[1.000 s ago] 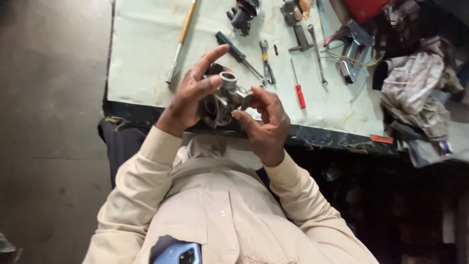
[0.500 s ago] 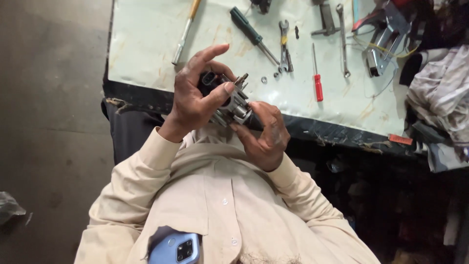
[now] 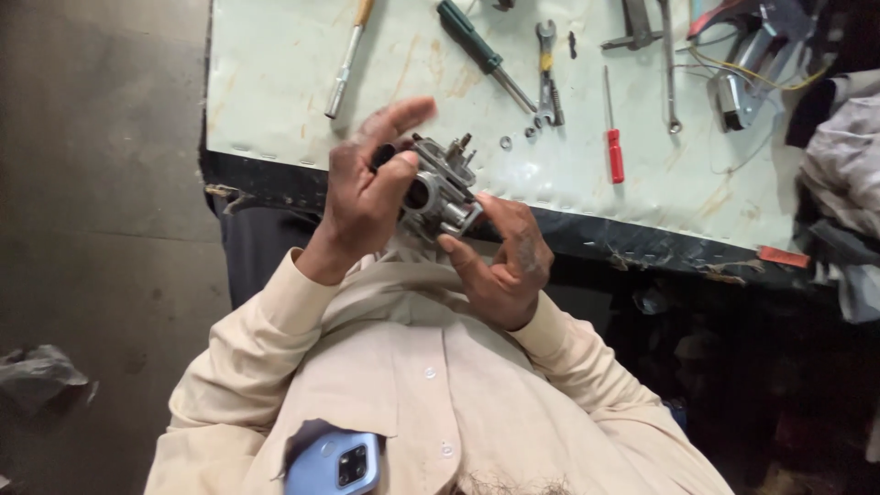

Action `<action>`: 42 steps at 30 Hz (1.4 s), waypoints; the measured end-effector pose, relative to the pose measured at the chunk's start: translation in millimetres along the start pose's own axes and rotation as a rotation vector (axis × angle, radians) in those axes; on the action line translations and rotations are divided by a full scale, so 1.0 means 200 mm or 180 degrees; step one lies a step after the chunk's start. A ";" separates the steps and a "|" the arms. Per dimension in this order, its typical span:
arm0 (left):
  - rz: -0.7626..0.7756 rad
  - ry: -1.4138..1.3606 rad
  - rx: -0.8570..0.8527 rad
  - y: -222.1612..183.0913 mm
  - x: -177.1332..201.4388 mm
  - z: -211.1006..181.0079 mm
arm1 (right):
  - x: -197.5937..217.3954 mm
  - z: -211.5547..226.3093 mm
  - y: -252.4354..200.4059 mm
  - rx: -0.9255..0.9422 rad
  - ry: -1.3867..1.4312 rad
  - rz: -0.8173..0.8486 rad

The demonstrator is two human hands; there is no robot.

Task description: The recorder is disassembling and cleaning a motorcycle carburetor using tools at a workbench.

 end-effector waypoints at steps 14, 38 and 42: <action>-0.0374 -0.0953 -0.0447 -0.16 0.01 0.08 | -0.02 -0.06 -0.07 -0.0357 0.0176 0.0165; 0.0011 -0.1748 0.1057 -0.01 -0.05 0.25 | 0.05 -0.08 0.03 0.0173 -0.0001 0.0464; -0.0156 -0.1814 0.1314 0.00 -0.08 0.28 | 0.09 -0.04 0.09 0.0382 -0.0157 0.0455</action>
Point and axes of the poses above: each hand's wrist, its own y-axis towards the middle knuckle, its own x-axis out of the back of the hand, z = x × y, the point moved 8 cm from there along y, towards the middle knuckle, and after that the axes turned 14 degrees about -y, right-handed, at the moved point
